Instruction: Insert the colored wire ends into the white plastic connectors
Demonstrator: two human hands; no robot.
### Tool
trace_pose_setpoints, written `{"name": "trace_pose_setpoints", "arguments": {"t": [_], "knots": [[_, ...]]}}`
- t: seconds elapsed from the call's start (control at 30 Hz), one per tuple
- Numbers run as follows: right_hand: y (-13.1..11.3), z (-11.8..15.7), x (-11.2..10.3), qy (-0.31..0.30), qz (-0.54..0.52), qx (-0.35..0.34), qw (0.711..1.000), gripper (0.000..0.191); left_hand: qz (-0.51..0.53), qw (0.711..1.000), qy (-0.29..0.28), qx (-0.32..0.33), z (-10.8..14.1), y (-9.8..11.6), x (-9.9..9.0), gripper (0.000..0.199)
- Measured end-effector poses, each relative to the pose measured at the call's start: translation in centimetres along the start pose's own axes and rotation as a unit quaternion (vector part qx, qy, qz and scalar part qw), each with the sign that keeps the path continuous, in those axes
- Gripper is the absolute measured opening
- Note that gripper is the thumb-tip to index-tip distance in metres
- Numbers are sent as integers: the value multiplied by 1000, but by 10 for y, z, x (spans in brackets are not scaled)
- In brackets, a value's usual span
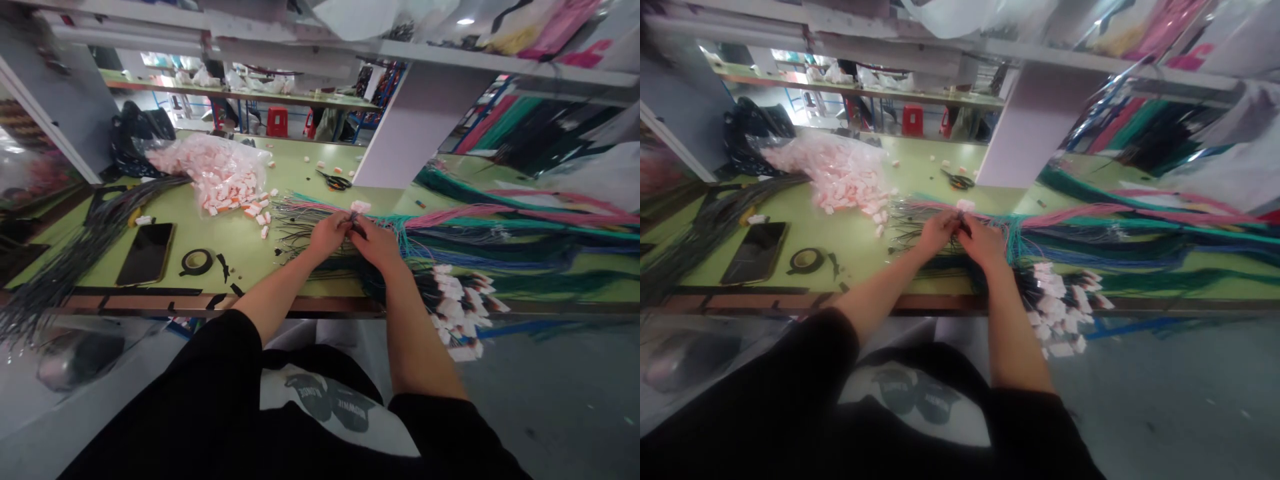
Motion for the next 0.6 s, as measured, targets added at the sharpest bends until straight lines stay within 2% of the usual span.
{"name": "trace_pose_setpoints", "arguments": {"t": [0.17, 0.3, 0.37, 0.43, 0.53, 0.6], "knots": [[-5, -18, -3, -112, 49, 6, 993, 36, -79, 997, 3, 9, 1, -3, 2, 17], [-9, -27, -1, -143, 90, 32, 985, 38, -67, 998, 10, 7, -4, -8, 2, 13], [-14, -25, 1, -134, 123, 49, 982, 40, -33, 999, 3, 0, -7, -11, 2, 18], [-21, -20, 1, -106, 161, 38, 981, 41, 7, 1000, -5, -24, -10, -16, 2, 24], [-36, -10, -2, -60, 225, -31, 972, 40, 56, 995, -4, -80, -12, -24, 6, 26], [-47, -2, -7, -50, 259, -80, 961, 38, 67, 991, 8, -118, -12, -29, 8, 23]]}}
Point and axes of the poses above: each hand's wrist, its own z-axis away from the middle knuckle, its own x-axis out of the palm, y = z × x, the point moved 4 cm from there along -z, towards the middle knuckle
